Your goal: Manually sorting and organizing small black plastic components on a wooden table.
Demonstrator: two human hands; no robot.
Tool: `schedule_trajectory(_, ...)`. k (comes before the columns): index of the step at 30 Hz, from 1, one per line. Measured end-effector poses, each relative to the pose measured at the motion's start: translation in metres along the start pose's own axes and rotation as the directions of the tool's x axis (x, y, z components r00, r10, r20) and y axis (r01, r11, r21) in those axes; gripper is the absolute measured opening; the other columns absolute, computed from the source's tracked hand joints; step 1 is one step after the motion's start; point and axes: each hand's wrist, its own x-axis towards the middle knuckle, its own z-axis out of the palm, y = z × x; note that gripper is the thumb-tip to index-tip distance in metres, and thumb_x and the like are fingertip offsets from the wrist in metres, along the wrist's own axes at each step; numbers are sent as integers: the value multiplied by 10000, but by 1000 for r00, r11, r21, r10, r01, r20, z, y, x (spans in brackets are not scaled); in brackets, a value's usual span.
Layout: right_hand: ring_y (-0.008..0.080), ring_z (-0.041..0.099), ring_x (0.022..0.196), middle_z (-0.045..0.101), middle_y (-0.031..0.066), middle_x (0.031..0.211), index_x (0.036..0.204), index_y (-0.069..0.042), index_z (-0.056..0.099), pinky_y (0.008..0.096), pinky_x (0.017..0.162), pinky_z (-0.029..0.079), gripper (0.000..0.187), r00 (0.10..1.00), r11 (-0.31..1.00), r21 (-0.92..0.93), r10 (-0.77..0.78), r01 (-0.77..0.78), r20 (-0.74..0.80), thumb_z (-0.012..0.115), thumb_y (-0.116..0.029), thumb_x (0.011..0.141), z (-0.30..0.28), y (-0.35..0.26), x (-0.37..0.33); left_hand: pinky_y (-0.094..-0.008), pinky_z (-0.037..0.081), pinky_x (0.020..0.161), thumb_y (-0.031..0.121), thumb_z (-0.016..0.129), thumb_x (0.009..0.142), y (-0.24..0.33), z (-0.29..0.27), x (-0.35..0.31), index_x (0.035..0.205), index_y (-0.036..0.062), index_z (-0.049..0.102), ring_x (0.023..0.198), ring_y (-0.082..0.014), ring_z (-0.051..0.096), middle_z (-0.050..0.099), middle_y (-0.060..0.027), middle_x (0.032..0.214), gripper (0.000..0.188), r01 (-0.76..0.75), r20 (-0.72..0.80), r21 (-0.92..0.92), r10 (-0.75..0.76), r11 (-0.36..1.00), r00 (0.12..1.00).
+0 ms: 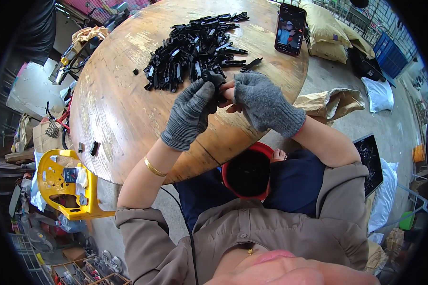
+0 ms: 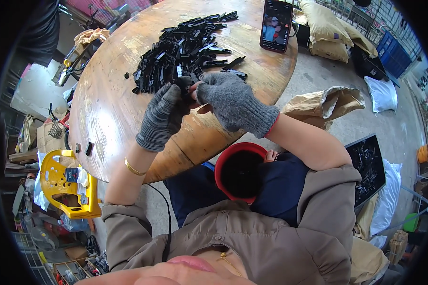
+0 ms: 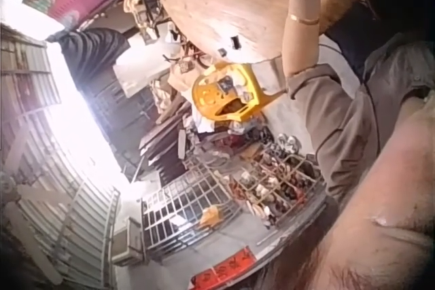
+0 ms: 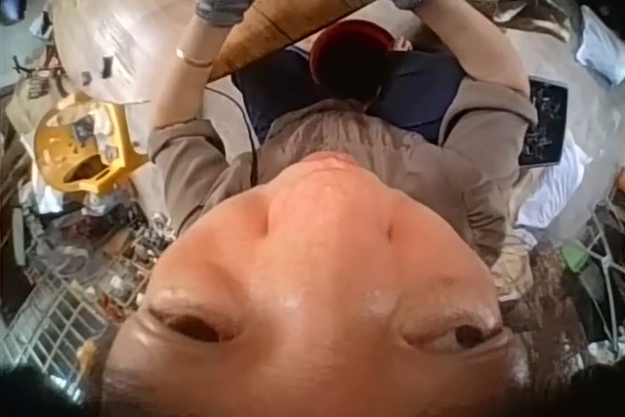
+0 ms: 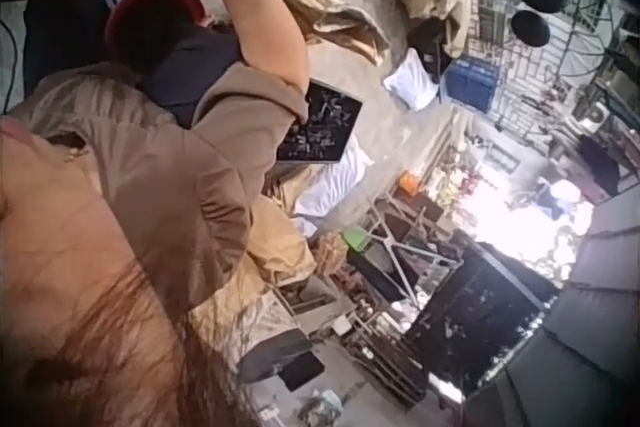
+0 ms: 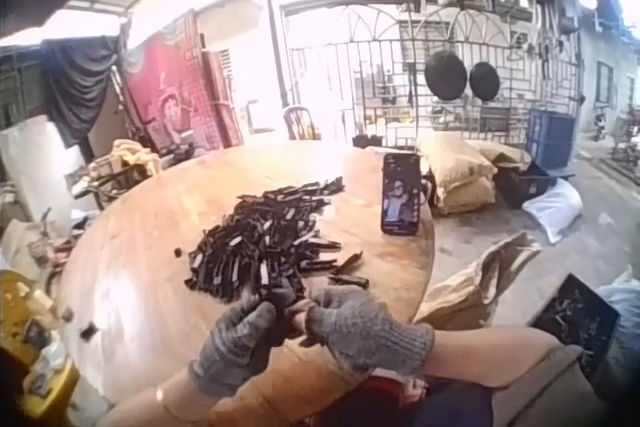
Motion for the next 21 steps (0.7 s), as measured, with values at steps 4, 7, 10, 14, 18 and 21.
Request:
schedule_trajectory(4, 194, 624, 812, 604, 135, 877, 975, 47, 560, 267, 643, 522, 248, 998, 998, -35, -59, 58, -35, 583, -140, 814, -8, -10, 0, -211, 459, 589, 210, 465, 909, 4, 7, 1, 1021, 50, 556, 691, -82, 544, 591, -35, 824, 216, -56, -102, -110, 44, 992, 994)
schedule_trajectory(7, 190, 623, 761, 595, 130, 842, 967, 47, 564, 262, 635, 521, 256, 984, 988, -5, -153, 153, -91, 590, -153, 809, -18, -17, -2, -198, 449, 580, 204, 465, 908, 17, 0, -6, 1017, 37, 555, 669, -74, 533, 580, -36, 792, 219, -30, 97, 252, 5, 967, 995)
schedule_trajectory(10, 171, 608, 671, 588, 113, 793, 965, 36, 573, 257, 628, 515, 251, 988, 993, -99, -71, 57, -140, 594, -155, 803, -17, -23, -3, -178, 421, 546, 185, 478, 899, 12, 5, -10, 1097, 34, 544, 619, -53, 498, 562, -21, 750, 258, 6, 79, 388, -40, 922, 996)
schedule_trajectory(14, 159, 601, 655, 589, 110, 757, 946, 36, 587, 252, 614, 507, 239, 991, 991, -126, -56, 41, -119, 597, -148, 794, -20, -18, -3, -160, 397, 523, 161, 490, 888, 15, 8, -11, 1147, 52, 541, 618, -35, 484, 557, -2, 752, 286, 21, 91, 531, -82, 847, 992)
schedule_trajectory(18, 148, 592, 622, 594, 105, 712, 906, 39, 607, 241, 589, 497, 220, 992, 979, -197, -70, 48, -106, 599, -136, 772, -20, -21, -6, -151, 388, 517, 154, 498, 885, 17, 12, -11, 1131, 64, 559, 632, -31, 498, 554, 8, 761, 268, 12, 71, 607, -69, 794, 995)
schedule_trajectory(21, 146, 590, 607, 598, 103, 714, 904, 37, 611, 238, 580, 497, 225, 992, 972, -231, -60, 34, -107, 604, -137, 761, -19, -22, -8, -162, 405, 534, 142, 510, 880, 17, 12, -13, 1131, 60, 560, 643, -38, 507, 551, 9, 767, 268, 40, 41, 605, -81, 795, 996)
